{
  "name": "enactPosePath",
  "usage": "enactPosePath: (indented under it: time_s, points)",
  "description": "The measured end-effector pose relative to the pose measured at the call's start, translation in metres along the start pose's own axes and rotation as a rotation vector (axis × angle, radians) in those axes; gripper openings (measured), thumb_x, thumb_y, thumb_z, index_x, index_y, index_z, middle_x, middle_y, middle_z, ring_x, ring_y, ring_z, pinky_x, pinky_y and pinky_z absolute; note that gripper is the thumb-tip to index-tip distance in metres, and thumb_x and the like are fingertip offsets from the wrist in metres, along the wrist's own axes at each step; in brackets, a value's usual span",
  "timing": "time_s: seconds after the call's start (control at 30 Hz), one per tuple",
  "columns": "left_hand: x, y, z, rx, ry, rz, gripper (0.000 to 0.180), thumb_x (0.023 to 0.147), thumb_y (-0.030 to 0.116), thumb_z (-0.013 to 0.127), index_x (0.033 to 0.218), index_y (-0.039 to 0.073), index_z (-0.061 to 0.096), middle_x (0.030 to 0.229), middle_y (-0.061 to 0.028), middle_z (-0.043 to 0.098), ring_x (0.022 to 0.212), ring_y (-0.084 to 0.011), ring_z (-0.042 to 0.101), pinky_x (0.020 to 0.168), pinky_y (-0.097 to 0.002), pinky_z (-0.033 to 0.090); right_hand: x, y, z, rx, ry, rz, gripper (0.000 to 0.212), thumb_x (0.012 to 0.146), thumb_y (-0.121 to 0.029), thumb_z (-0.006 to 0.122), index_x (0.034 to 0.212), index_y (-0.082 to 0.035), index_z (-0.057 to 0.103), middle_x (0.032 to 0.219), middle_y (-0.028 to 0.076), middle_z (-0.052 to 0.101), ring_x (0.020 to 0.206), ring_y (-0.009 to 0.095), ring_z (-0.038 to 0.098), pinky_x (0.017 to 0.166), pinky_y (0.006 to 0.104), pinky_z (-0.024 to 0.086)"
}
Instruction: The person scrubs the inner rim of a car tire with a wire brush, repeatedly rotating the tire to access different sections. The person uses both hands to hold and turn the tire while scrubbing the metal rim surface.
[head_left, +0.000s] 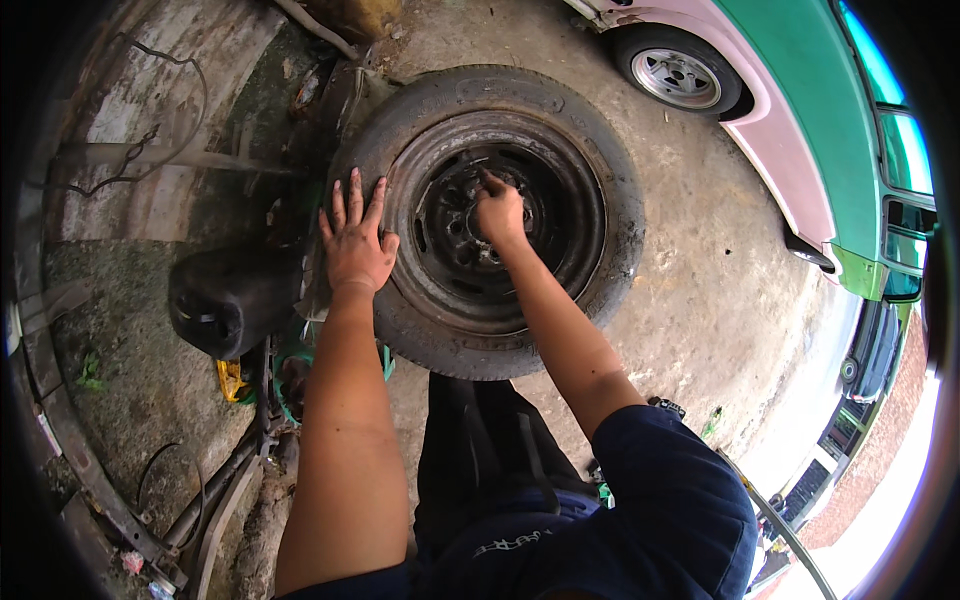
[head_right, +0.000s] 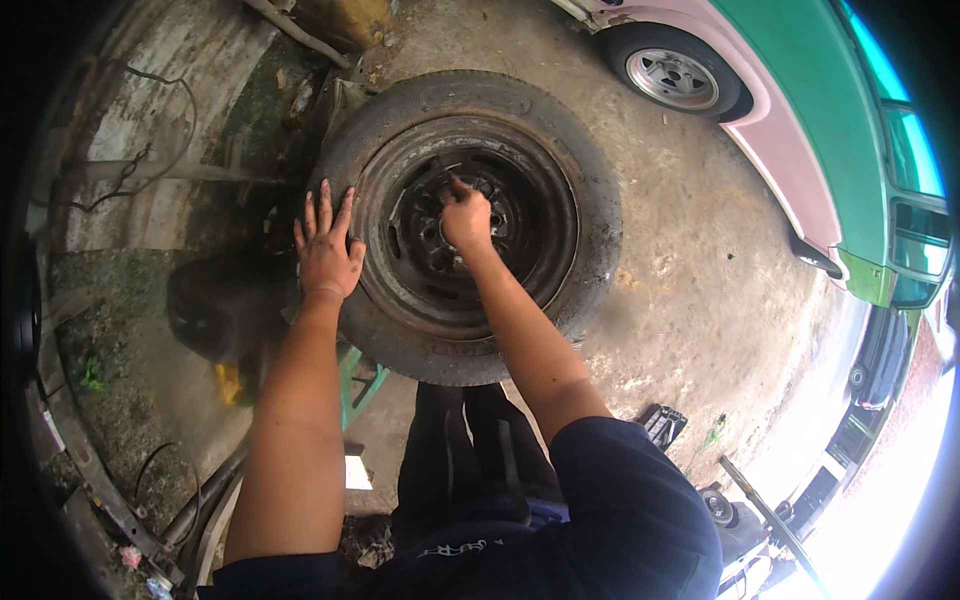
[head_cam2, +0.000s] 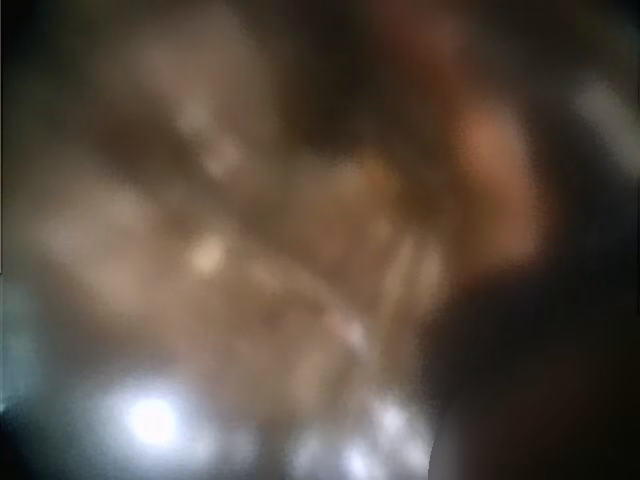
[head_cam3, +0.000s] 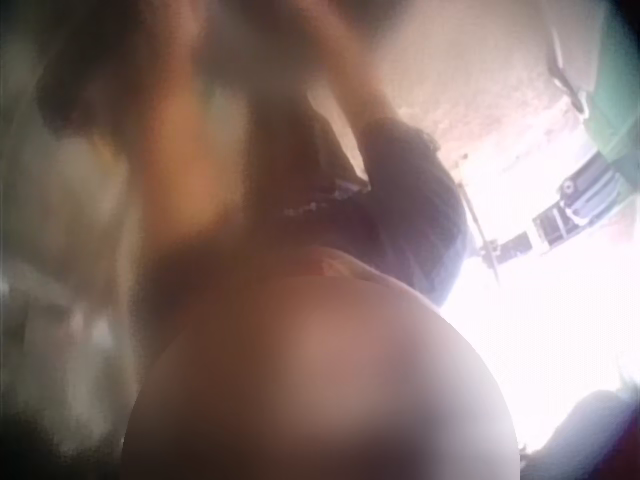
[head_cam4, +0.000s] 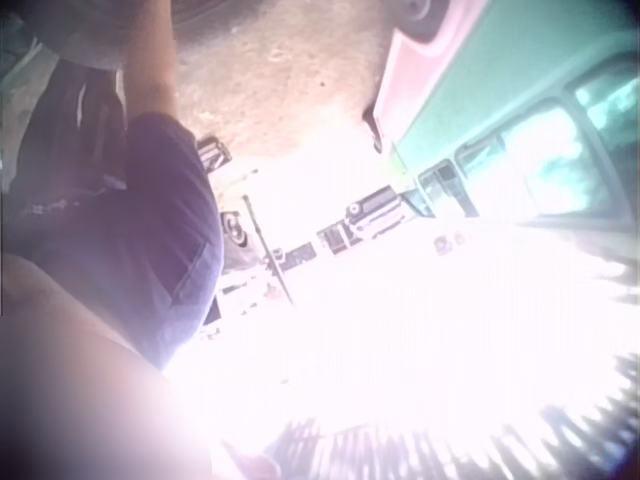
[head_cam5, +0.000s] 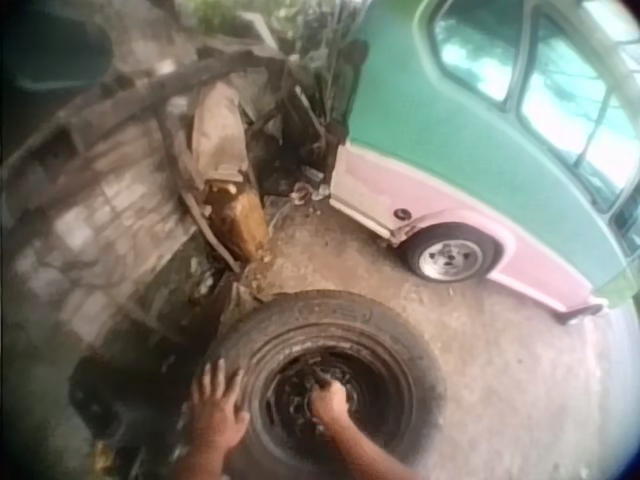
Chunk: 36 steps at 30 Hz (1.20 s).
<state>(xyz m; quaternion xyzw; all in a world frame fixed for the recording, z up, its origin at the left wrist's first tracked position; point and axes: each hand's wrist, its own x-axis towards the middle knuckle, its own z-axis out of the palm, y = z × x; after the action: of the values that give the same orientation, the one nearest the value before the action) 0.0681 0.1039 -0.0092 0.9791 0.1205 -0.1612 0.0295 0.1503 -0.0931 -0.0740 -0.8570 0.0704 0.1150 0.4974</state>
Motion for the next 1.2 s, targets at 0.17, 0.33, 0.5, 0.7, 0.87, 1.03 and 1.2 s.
enactPosePath:
  time_s: [0.17, 0.33, 0.5, 0.7, 0.87, 1.03, 1.2]
  points:
    - [0.0, 0.001, 0.0, 0.02, -0.001, 0.003, 0.082, 0.087, 0.034, 0.061, 0.157, 0.036, 0.018, 0.167, 0.0008, 0.002, 0.152, -0.0277, 0.007, 0.121, -0.0533, 0.012, -0.023, 0.008, 0.026, -0.058, -0.258, -0.018, 0.035, 0.089, -0.011, 0.059, 0.123, -0.002, 0.066, 0.111, 0.028, 0.065, 0.11, 0.041, 0.062, 0.096, 0.0399, 0.049]
    - [0.0, 0.0, 0.003, 0.013, 0.021, 0.011, 0.082, 0.087, 0.034, 0.06, 0.157, 0.036, 0.018, 0.167, 0.0005, 0.002, 0.152, -0.0285, 0.008, 0.121, -0.0535, 0.013, -0.005, 0.013, 0.014, 0.201, 0.03, 0.137, 0.035, 0.091, -0.014, 0.061, 0.123, -0.001, 0.065, 0.113, 0.025, 0.067, 0.11, 0.035, 0.065, 0.095, 0.0391, 0.049]
    - [0.0, 0.0, 0.003, 0.008, 0.037, 0.011, 0.082, 0.086, 0.032, 0.06, 0.157, 0.036, 0.018, 0.167, 0.0004, 0.002, 0.152, -0.0287, 0.008, 0.121, -0.0535, 0.013, -0.016, 0.009, 0.01, -0.059, -0.283, -0.101, 0.035, 0.089, -0.012, 0.06, 0.124, -0.007, 0.066, 0.108, 0.028, 0.066, 0.107, 0.041, 0.063, 0.095, 0.0427, 0.049]
    - [-0.003, -0.001, 0.002, -0.002, 0.045, 0.021, 0.078, 0.087, 0.026, 0.055, 0.157, 0.035, 0.021, 0.167, -0.0006, 0.005, 0.152, -0.0298, 0.01, 0.121, -0.0542, 0.015, -0.01, 0.012, -0.003, 0.021, -0.124, -0.15, 0.035, 0.09, -0.012, 0.061, 0.124, -0.008, 0.066, 0.106, 0.027, 0.065, 0.102, 0.042, 0.063, 0.087, 0.0426, 0.051]
    - [-0.001, -0.003, 0.004, 0.001, 0.065, 0.033, 0.078, 0.087, 0.025, 0.054, 0.157, 0.035, 0.021, 0.167, -0.0005, 0.005, 0.152, -0.0305, 0.01, 0.12, -0.0545, 0.016, -0.017, 0.01, -0.004, -0.335, -0.573, -0.234, 0.041, 0.089, -0.015, 0.056, 0.129, -0.02, 0.065, 0.105, 0.023, 0.068, 0.1, 0.04, 0.065, 0.088, 0.0453, 0.052]
    - [-0.002, -0.001, 0.002, -0.009, 0.053, 0.026, 0.078, 0.087, 0.025, 0.054, 0.157, 0.035, 0.02, 0.167, -0.0001, 0.005, 0.152, -0.0299, 0.01, 0.121, -0.0542, 0.016, -0.032, 0.01, -0.006, -0.55, -0.717, -0.237, 0.044, 0.087, -0.015, 0.054, 0.128, -0.026, 0.065, 0.106, 0.02, 0.069, 0.099, 0.038, 0.067, 0.09, 0.0452, 0.053]
    - [-0.001, -0.002, 0.001, -0.002, 0.042, 0.023, 0.078, 0.087, 0.025, 0.055, 0.156, 0.035, 0.021, 0.166, 0.0001, 0.005, 0.152, -0.0293, 0.011, 0.121, -0.0533, 0.016, -0.004, 0.022, -0.005, -0.317, -0.665, -0.211, 0.041, 0.086, -0.017, 0.063, 0.127, -0.015, 0.066, 0.112, 0.022, 0.067, 0.105, 0.039, 0.065, 0.092, 0.0438, 0.052]
